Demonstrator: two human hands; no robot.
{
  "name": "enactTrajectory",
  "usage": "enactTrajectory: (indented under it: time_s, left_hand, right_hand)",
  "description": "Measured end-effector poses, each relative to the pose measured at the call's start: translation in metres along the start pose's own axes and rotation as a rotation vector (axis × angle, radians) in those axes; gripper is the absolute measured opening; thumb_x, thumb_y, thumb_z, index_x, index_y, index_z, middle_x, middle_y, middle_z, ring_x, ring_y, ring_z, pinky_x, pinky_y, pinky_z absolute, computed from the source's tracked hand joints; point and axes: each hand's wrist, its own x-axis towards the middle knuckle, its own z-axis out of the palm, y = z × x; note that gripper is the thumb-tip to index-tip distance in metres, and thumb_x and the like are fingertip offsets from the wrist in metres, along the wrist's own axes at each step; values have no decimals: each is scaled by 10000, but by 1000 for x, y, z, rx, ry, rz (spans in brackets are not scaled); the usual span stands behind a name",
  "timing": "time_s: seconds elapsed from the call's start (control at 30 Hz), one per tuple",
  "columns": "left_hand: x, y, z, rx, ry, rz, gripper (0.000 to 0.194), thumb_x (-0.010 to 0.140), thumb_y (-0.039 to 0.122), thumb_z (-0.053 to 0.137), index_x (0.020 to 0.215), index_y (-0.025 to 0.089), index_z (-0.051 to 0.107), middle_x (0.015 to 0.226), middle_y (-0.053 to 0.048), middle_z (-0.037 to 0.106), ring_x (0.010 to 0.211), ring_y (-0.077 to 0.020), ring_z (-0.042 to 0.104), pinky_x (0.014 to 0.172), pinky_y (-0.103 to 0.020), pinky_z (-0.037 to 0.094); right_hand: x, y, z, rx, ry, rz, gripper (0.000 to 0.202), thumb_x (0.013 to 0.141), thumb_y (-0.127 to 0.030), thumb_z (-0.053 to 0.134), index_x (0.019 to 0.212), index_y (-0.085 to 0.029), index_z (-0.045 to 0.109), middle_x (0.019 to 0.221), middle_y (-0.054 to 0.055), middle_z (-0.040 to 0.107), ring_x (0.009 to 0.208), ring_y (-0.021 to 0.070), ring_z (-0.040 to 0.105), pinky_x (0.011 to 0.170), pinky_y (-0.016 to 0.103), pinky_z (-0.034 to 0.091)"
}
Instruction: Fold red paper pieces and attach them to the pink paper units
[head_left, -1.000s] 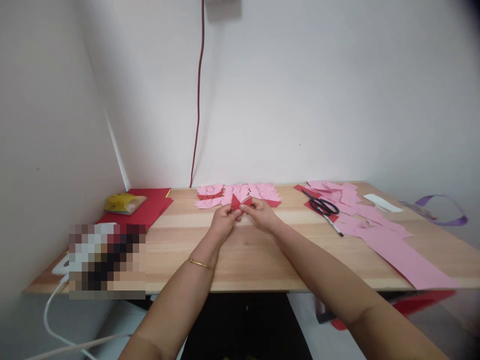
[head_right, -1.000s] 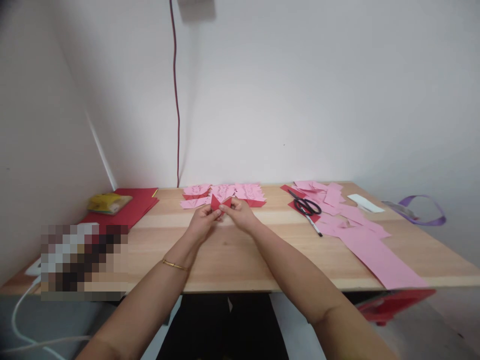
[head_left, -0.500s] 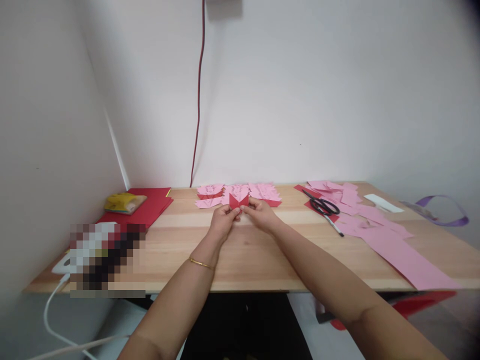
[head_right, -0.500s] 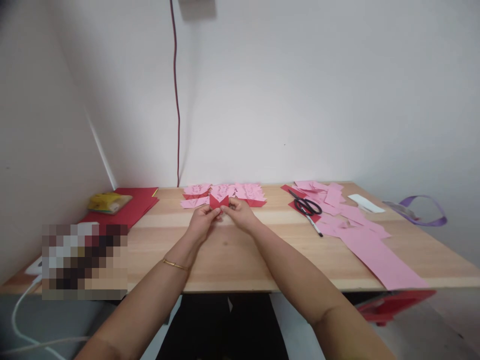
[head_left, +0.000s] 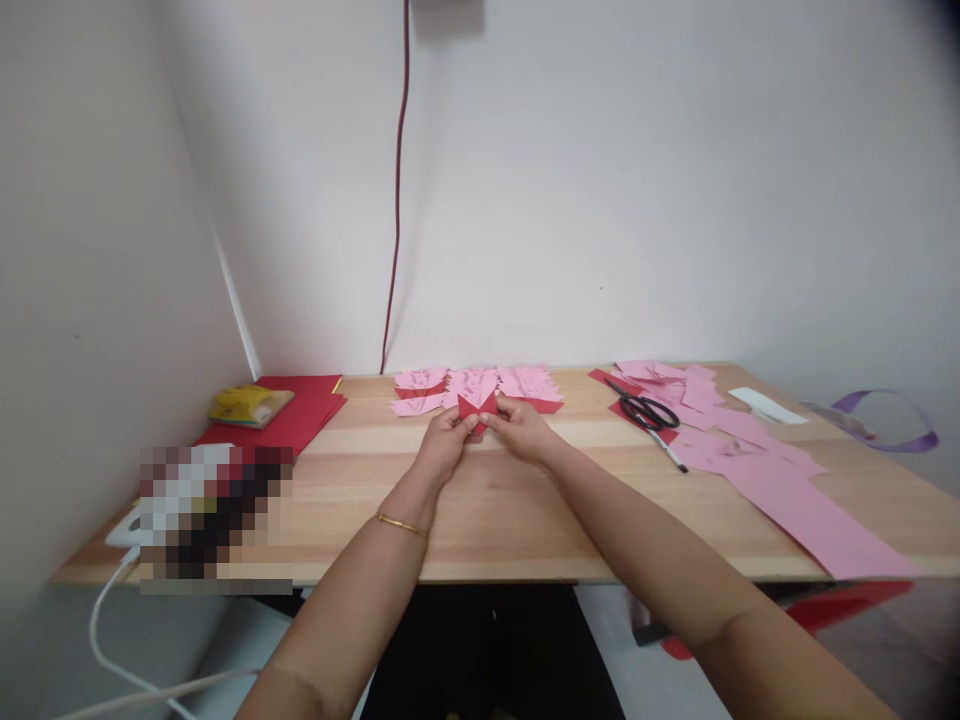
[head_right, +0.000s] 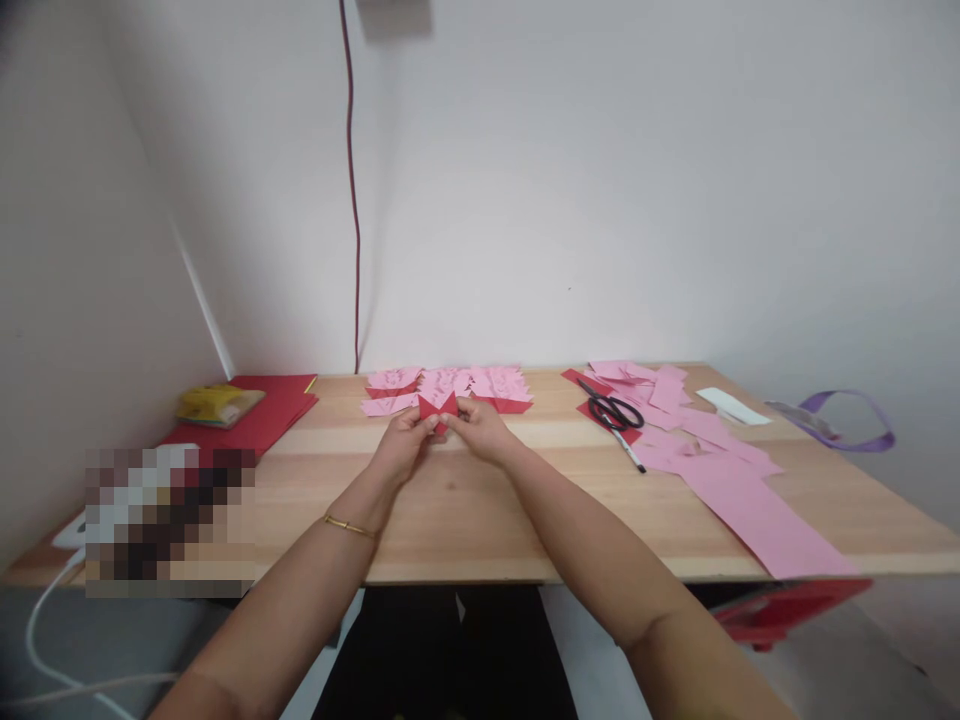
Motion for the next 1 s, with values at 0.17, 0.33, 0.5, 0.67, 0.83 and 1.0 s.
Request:
enactTrajectory:
  time_s: [0.17, 0.33, 0.5, 0.67, 0.83, 1.0]
  left_hand:
    - [1, 1, -1, -6, 36, 22, 257, 654, 336, 718, 763, 112, 657, 629, -17, 617, 575, -98, 530, 618, -249, 444]
    - [2, -1, -3, -1, 17, -35, 292, 631, 345, 736, 776, 100, 666, 677, -44, 636, 600, -117, 554, 640, -283, 475]
    - [1, -1, -3, -64, -32, -23, 286, 689, 379, 701, 763, 107, 657, 702, -50, 648, 623, -121, 574, 655, -276, 479]
    - [0, 2, -3, -176, -86, -74, 348, 734, 441, 653, 812, 101, 647, 740, -78, 665, 661, -151, 611, 693, -321, 500]
    - [-1, 3, -2, -207, -56, -118, 419, 746, 509, 610, 852, 105, 645, 738, -89, 668, 660, -169, 624, 661, -327, 506]
    - [-1, 1, -2, -131, 8, -116, 291, 611, 335, 767, 734, 116, 620, 687, -44, 657, 619, -127, 599, 651, -286, 497]
  right_hand:
    - [0, 2, 2, 81, 25, 45, 251, 801, -409, 559, 791, -163, 611, 755, 11, 630, 733, 148, 555, 718, 271, 424]
    - [0, 3, 0, -39, 34, 46, 240, 783, -388, 577, 781, -153, 622, 752, 15, 622, 703, 141, 535, 660, 257, 408]
    - [1, 1, -1, -77, 100, 25, 238, 776, -398, 585, 755, -161, 601, 739, 15, 620, 699, 147, 533, 655, 267, 419]
    - [1, -3, 1, 67, 69, 1, 250, 775, -427, 591, 794, -178, 608, 711, 9, 628, 722, 170, 567, 692, 301, 445]
    - [1, -2, -1, 133, 86, 21, 254, 758, -430, 612, 810, -182, 621, 710, 7, 627, 698, 167, 573, 684, 304, 447]
    - [1, 4, 0, 109, 107, 84, 265, 720, -429, 650, 745, -168, 610, 684, -1, 608, 639, 130, 526, 630, 261, 411]
